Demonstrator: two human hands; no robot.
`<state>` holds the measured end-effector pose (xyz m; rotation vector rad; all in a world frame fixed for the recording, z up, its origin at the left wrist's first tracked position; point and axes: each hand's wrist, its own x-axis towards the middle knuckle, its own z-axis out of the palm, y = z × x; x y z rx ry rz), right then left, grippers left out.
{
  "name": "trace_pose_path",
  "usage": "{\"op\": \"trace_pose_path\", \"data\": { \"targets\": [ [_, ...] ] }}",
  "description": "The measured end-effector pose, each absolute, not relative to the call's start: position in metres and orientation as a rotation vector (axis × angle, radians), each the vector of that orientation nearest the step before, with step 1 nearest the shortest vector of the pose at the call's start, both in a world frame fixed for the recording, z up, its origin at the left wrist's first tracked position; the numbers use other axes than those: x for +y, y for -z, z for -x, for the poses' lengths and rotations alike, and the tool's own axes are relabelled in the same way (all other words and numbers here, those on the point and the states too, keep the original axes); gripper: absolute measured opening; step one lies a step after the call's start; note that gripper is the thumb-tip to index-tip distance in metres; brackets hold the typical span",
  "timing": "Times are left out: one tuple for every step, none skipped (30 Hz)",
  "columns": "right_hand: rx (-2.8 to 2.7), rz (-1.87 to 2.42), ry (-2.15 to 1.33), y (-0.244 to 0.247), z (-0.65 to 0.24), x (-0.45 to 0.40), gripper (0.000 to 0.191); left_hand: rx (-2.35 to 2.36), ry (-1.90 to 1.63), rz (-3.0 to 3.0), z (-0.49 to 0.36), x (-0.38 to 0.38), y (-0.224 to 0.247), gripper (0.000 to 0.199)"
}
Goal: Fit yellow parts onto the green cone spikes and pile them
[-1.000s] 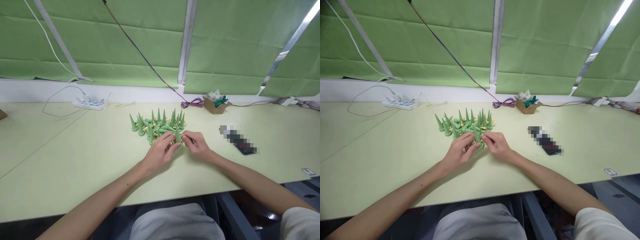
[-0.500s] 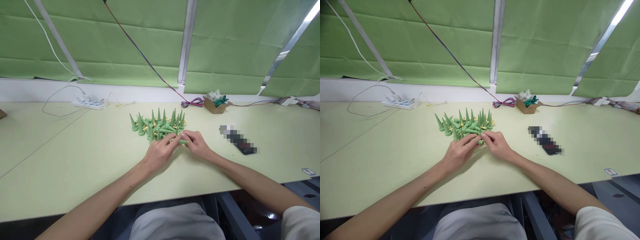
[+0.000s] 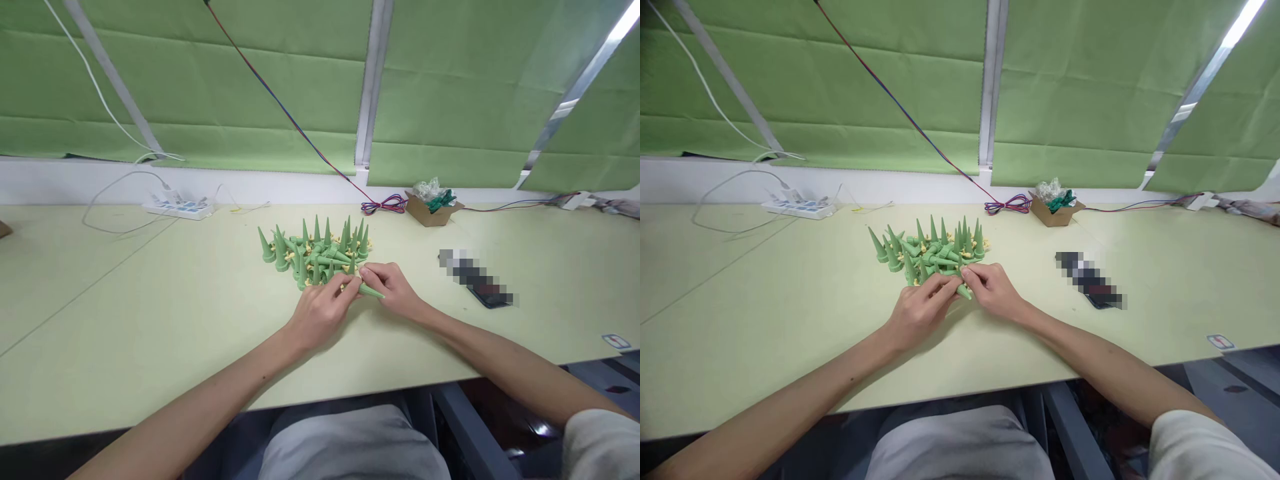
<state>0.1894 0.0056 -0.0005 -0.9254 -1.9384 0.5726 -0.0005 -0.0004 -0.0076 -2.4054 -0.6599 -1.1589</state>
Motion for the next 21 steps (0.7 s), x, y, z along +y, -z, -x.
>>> {"op": "trace_pose_path", "data": {
  "targets": [
    [-1.945,0.922,-0.552,0.001,-0.190,0.006,0.042,-0.664,1.189,2.428,0.000,-0.001,0.009,0.015],
    [-1.950,0.918,-0.528,0.002,-0.190,0.006,0.042,-0.676,1.223,2.464,-0.001,-0.001,0.011,0.014],
    [-1.955,0.910,-0.503,0.002,-0.190,0.006,0.042,-0.693,1.266,2.514,-0.001,-0.001,0.012,0.014],
    [-1.960,0.900,-0.480,0.002,-0.191,0.006,0.042,-0.717,1.323,2.574,-0.002,-0.002,0.012,0.013],
    [-1.966,0.886,-0.462,0.002,-0.191,0.005,0.041,-0.745,1.396,2.636,-0.003,-0.002,0.012,0.013],
    [-1.973,0.872,-0.448,0.002,-0.191,0.005,0.041,-0.786,1.476,2.696,-0.004,-0.003,0.012,0.015],
    [-1.979,0.857,-0.436,0.002,-0.191,0.005,0.041,-0.849,1.552,2.756,-0.005,-0.004,0.011,0.018],
    [-1.984,0.847,-0.425,0.002,-0.192,0.005,0.041,-0.934,1.620,2.817,-0.006,-0.005,0.009,0.022],
    [-1.989,0.838,-0.414,0.002,-0.192,0.005,0.041,-1.042,1.676,2.886,-0.007,-0.006,0.007,0.025],
    [-1.995,0.832,-0.401,0.002,-0.193,0.005,0.041,-1.156,1.720,2.970,-0.008,-0.007,0.005,0.026],
    [-2.002,0.827,-0.388,0.002,-0.194,0.005,0.041,-1.264,1.758,3.065,-0.008,-0.008,0.003,0.026],
    [-2.009,0.820,-0.373,0.002,-0.194,0.005,0.041,-1.355,1.795,3.164,-0.008,-0.008,0.002,0.025],
    [-2.017,0.809,-0.357,0.002,-0.195,0.005,0.041,-1.424,1.832,3.257,-0.008,-0.008,0.001,0.025],
    [-2.024,0.796,-0.339,0.003,-0.195,0.005,0.041,-1.477,1.868,3.334,-0.008,-0.009,0.000,0.025],
    [-2.029,0.779,-0.317,0.003,-0.196,0.005,0.041,-1.519,1.902,3.394,-0.008,-0.009,-0.001,0.025],
    [-2.033,0.761,-0.295,0.002,-0.196,0.005,0.041,-1.553,1.930,3.438,-0.008,-0.009,-0.001,0.025],
    [-2.034,0.744,-0.274,0.002,-0.195,0.005,0.040,-1.575,1.954,3.472,-0.008,-0.009,-0.001,0.026],
    [-2.034,0.731,-0.256,0.002,-0.195,0.005,0.040,-1.585,1.966,3.501,-0.007,-0.009,-0.002,0.027],
    [-2.031,0.721,-0.246,0.001,-0.194,0.004,0.040,-1.586,1.961,3.525,-0.007,-0.009,-0.002,0.027],
    [-2.027,0.722,-0.241,0.001,-0.194,0.004,0.040,-1.578,1.940,3.536,-0.007,-0.009,-0.002,0.027],
    [-2.021,0.729,-0.241,0.000,-0.193,0.003,0.040,-1.557,1.913,3.522,-0.007,-0.009,-0.002,0.027]
  ]
}}
